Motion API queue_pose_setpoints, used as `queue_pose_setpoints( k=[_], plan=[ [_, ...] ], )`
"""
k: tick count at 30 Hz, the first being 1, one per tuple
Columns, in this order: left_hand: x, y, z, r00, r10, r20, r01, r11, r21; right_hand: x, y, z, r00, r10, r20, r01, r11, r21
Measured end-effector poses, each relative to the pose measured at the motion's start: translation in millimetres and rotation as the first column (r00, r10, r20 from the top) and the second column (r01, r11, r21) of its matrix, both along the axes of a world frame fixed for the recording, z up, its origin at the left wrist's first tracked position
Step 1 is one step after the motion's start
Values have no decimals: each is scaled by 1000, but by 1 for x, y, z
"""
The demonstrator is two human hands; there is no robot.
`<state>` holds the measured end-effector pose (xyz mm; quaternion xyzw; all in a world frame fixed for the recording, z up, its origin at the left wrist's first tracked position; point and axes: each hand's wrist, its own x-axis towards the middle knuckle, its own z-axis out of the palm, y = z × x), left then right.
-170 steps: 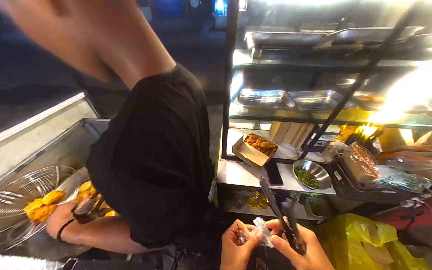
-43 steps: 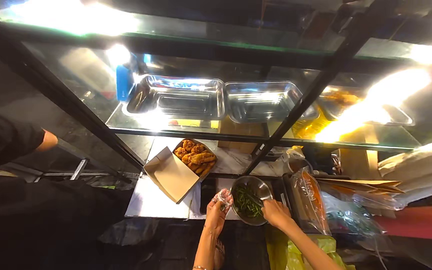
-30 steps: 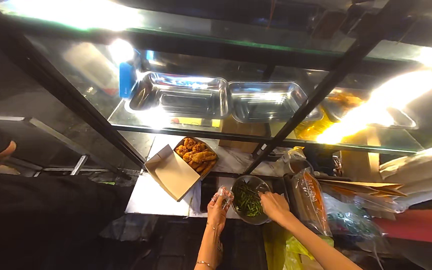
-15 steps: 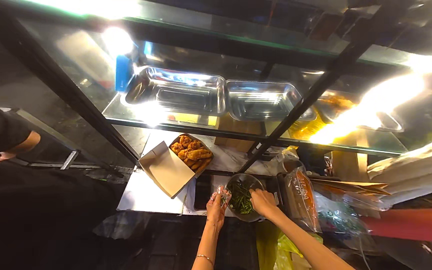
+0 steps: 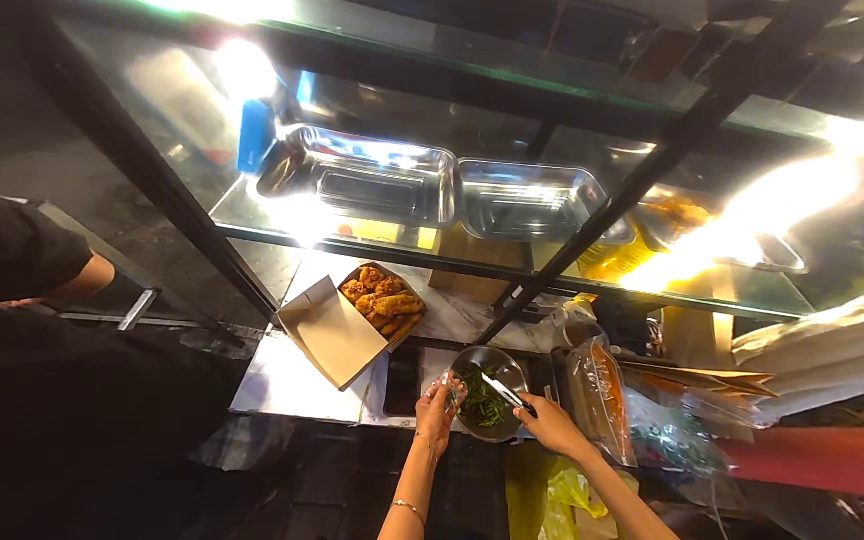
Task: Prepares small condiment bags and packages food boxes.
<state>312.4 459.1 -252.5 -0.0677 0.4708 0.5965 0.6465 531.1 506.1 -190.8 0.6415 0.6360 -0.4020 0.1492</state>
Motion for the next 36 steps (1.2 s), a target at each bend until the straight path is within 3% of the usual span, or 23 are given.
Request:
queue_pose_setpoints(
  k=[7,15,18,22,27,29,32,36],
  plan=[
    [3,-4,-3,1000,-4,-13,4,1000,-1,-24,4,14,972,109,207,-98,993,-64],
    [-8,-11,-3,998,58,-16,-58,998,-23,-57,13,9,952,159,261,-151,987,-51],
    [-12,-13,-4,998,62,-15,-63,998,-18,-38,12,15,976,104,191,-102,995,-18],
    [-12,-12,-4,999,35,24,-35,999,-2,-6,6,27,999,-22,-28,23,1000,15],
    [9,-3,3,968,-149,201,126,985,120,7,-20,56,909,-177,-377,211,976,49],
    [20,3,13,939,-205,277,176,976,126,5,-33,61,879,-187,-439,241,968,69],
    [31,12,21,910,-220,352,188,974,125,8,-47,67,933,-97,-348,153,978,140],
    [34,18,17,873,-316,372,224,937,269,9,-48,88,996,91,-15,-85,973,217]
  ],
)
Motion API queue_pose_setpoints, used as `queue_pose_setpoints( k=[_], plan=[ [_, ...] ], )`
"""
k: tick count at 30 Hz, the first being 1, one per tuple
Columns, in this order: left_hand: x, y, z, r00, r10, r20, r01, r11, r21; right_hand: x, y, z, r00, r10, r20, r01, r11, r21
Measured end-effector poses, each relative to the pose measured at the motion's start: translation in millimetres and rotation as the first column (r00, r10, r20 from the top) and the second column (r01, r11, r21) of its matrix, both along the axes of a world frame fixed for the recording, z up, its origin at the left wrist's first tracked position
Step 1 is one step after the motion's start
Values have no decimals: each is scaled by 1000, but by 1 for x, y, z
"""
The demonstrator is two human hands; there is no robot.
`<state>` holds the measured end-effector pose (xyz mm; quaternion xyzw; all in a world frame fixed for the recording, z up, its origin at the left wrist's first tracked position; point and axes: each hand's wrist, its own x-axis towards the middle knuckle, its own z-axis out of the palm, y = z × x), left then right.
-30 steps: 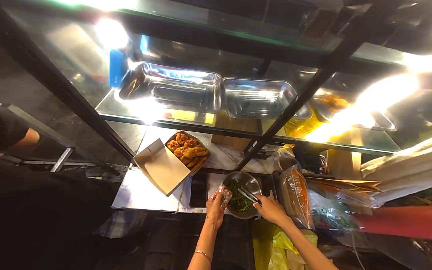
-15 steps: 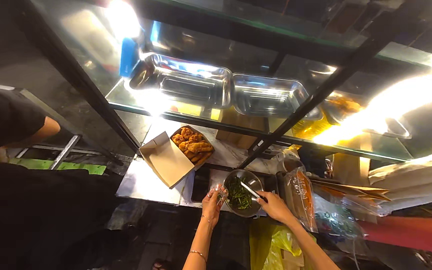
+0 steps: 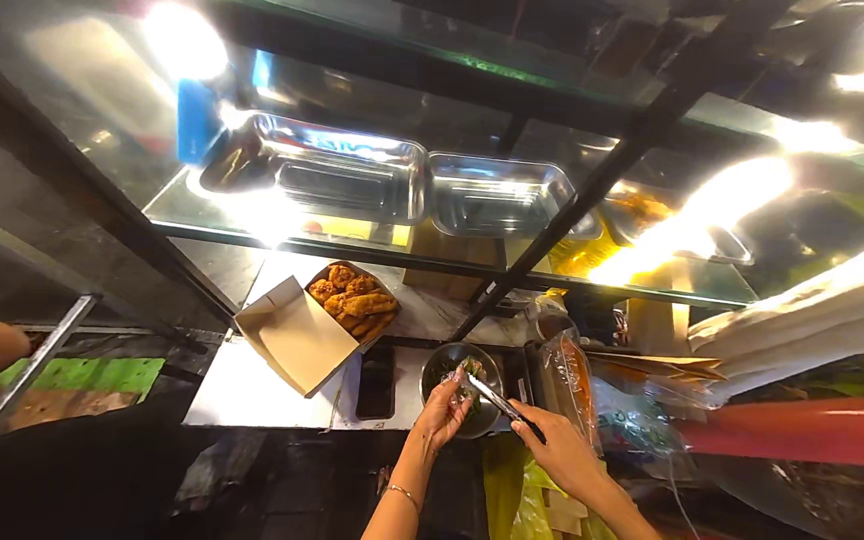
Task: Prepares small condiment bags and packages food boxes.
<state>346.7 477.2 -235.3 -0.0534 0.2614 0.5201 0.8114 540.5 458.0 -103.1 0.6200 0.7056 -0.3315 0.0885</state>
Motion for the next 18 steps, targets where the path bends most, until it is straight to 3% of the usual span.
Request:
queue_pose_setpoints(
  k=[3,8,10,14,18],
  plan=[
    [3,-2,-8,994,-23,104,14,996,92,-4,8,28,987,87,138,-82,996,-39],
    [-7,-3,-11,991,-27,132,16,996,82,10,7,29,999,21,-50,-17,996,82],
    [-11,-3,-13,991,-38,125,27,996,88,6,6,24,999,4,-33,-1,995,100],
    [-15,2,-8,999,-18,-45,19,1000,21,-1,12,9,997,-83,2,82,993,89],
    [-27,1,-6,971,78,-226,-95,993,-66,-22,30,-3,959,-77,272,107,989,-98]
  ],
)
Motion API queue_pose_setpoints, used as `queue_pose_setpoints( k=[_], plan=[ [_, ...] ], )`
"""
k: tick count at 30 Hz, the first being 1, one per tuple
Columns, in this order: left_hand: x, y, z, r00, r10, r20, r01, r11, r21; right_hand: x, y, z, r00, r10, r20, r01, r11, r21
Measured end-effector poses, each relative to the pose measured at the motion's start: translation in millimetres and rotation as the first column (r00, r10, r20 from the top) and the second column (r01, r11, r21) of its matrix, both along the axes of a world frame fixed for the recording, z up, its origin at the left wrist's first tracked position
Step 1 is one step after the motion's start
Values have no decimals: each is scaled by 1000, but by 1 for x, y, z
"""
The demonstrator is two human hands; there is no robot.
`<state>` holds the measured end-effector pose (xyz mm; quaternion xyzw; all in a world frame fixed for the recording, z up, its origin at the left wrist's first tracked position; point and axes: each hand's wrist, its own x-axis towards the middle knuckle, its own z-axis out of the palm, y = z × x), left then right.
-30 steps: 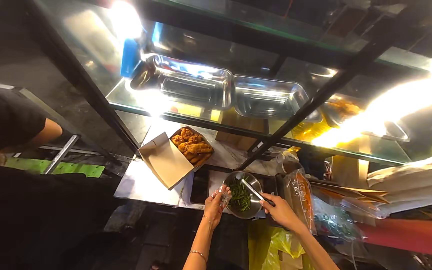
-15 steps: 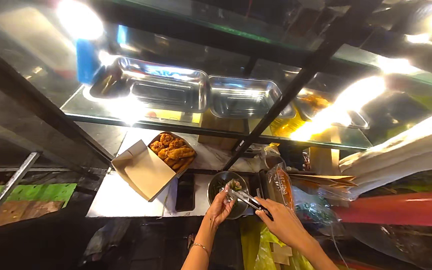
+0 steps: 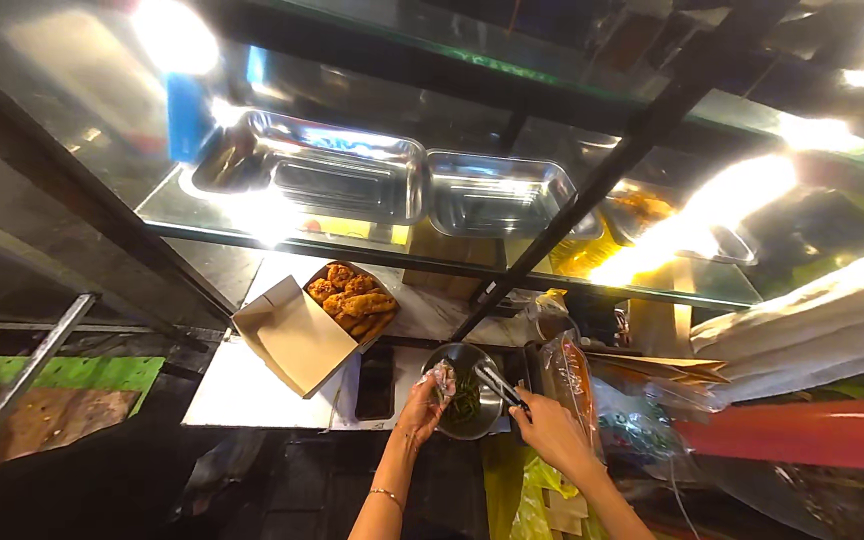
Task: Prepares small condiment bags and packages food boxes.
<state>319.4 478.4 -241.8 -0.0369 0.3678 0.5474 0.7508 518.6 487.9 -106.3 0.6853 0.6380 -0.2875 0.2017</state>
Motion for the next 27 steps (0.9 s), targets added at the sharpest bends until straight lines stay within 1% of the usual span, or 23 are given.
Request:
queue_pose_setpoints(
  k=[2,4,7,10,12,14,16,20,24,27],
  plan=[
    [-10,-3,-2,998,40,-53,-40,999,-4,-14,5,-14,997,32,66,-28,997,-71],
    [-20,-7,-5,995,64,-78,-64,998,6,-28,10,-26,992,75,103,-65,993,-99],
    [-27,-9,-7,993,76,-86,-74,997,30,-41,24,-47,984,109,144,-95,991,-96],
    [-24,-11,-11,992,68,-104,-60,995,86,-43,35,-69,971,153,184,-133,985,-114],
    [-21,-11,-12,988,66,-136,-56,995,78,-39,35,-73,968,177,180,-160,981,-106],
    [-21,-12,-12,986,71,-151,-66,997,41,-32,30,-64,979,150,139,-139,986,-87],
    [-20,-13,-14,985,79,-153,-78,997,12,-22,24,-56,993,85,84,-79,994,-75],
    [-11,-11,-16,974,72,-216,-82,996,-35,3,13,-57,996,-26,-86,23,999,-29],
    [0,-5,-12,971,37,-236,-47,998,-34,19,5,-47,954,-144,-264,146,989,-13],
    [8,0,-12,986,3,-169,-2,1000,6,23,-6,-33,888,-212,-408,238,971,14]
  ],
)
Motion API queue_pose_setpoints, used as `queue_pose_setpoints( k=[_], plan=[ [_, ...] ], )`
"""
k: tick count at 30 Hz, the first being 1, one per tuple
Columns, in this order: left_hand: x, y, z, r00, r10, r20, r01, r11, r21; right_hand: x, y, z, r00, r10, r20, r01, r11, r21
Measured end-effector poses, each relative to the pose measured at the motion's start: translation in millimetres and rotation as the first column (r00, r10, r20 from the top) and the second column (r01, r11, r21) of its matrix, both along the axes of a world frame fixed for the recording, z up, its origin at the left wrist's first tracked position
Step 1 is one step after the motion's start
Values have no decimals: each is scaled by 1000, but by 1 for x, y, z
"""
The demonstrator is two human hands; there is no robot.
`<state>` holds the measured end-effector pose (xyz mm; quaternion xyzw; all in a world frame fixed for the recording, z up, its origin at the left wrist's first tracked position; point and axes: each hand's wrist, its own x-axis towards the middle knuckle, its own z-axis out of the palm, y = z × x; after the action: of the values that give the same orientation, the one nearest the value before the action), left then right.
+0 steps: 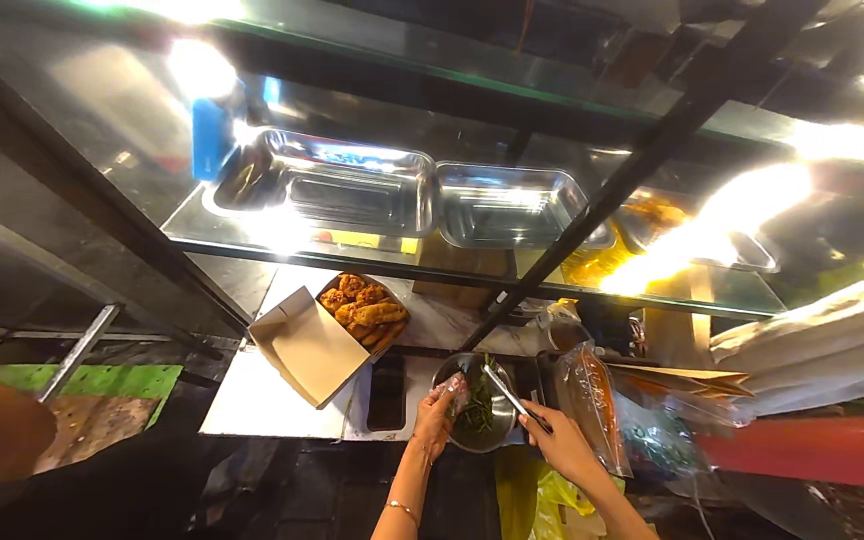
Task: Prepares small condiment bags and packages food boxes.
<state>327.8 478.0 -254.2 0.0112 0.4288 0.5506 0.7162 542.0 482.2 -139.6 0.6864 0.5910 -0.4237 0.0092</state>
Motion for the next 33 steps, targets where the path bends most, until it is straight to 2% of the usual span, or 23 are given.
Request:
queue_pose_setpoints(
  k=[3,5,8,13,15,19,22,27,33],
  plan=[
    [5,2,3,991,-77,107,74,997,31,-1,-12,9,984,-72,-162,84,994,66],
    [11,4,6,982,-118,147,115,993,27,-2,-20,10,974,-77,-214,99,991,92],
    [18,6,14,974,-141,175,140,990,17,-3,-30,8,990,2,-139,10,996,85],
    [17,11,10,959,-246,139,218,957,190,3,-36,12,984,171,55,-176,979,104],
    [16,10,8,958,-255,128,227,953,198,5,-35,23,974,205,101,-216,970,112],
    [11,9,7,972,-197,132,176,972,155,7,-36,33,985,165,55,-171,972,162],
    [9,8,7,973,-204,108,188,972,139,7,-35,26,995,103,15,-104,978,183],
    [13,9,7,974,-210,82,197,971,137,1,-26,19,997,32,-67,-25,994,106],
    [12,7,5,977,-198,76,184,970,157,2,-28,18,992,125,0,-125,989,81]
  ],
)
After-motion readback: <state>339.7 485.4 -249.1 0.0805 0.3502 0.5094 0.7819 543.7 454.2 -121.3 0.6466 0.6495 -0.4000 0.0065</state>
